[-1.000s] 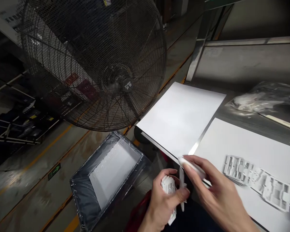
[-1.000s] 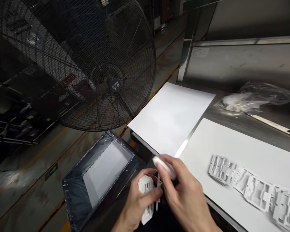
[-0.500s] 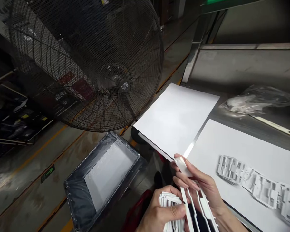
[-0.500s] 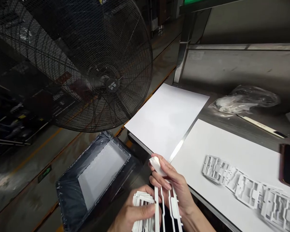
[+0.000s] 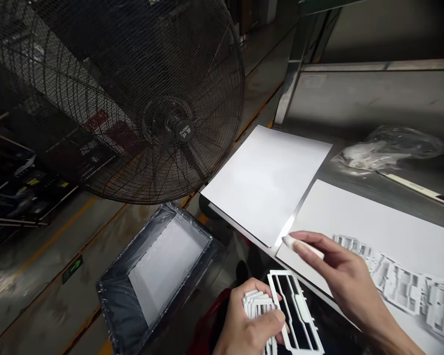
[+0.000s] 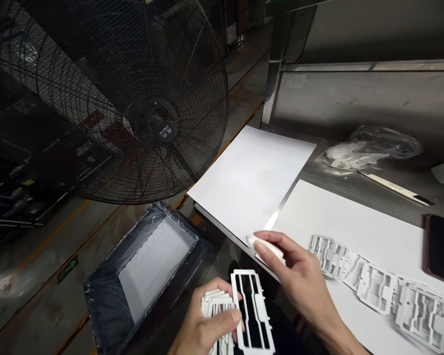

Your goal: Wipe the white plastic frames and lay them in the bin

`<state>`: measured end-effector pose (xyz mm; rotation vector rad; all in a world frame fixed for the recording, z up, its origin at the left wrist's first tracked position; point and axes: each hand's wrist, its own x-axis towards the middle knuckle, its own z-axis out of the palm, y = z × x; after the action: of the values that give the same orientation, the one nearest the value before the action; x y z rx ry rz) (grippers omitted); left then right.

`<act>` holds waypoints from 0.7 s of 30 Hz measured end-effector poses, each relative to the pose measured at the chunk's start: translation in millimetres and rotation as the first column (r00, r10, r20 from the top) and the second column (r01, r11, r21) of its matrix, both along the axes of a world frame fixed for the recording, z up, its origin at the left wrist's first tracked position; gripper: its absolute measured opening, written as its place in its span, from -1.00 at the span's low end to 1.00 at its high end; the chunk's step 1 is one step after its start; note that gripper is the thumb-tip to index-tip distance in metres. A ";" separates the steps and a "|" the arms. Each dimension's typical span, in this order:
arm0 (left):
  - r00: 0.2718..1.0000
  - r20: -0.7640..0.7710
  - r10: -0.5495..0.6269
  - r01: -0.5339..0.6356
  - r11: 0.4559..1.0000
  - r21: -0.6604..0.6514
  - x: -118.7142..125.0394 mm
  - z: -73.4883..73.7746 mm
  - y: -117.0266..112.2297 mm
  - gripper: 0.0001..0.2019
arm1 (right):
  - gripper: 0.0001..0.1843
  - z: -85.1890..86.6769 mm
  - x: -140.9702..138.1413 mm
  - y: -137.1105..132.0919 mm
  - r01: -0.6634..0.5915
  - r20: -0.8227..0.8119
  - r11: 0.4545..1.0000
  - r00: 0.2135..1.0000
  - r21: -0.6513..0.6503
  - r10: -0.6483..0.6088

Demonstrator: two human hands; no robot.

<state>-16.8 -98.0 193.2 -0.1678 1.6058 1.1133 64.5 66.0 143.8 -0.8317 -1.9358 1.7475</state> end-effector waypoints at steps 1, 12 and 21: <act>1.000 -0.023 -0.006 0.006 1.000 0.004 0.2 0.0 0.1 -0.59 | -0.78 3.6 3.9 -0.5 -0.074 0.002 0.995 0.997 0.070 0.074; 0.996 -0.092 0.002 -0.002 1.000 0.007 2.1 0.7 -1.5 -0.66 | -0.77 -0.1 36.2 13.9 -0.205 0.210 0.889 0.969 0.409 0.127; 0.994 -0.105 0.024 -0.014 0.995 0.097 1.2 -3.9 2.1 -0.77 | -0.74 21.6 36.1 -27.2 -0.303 0.110 0.819 0.952 0.487 0.286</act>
<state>-15.6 -95.9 189.3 -0.0617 1.6436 1.2290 100.6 38.8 165.4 -0.3855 -2.4877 1.2681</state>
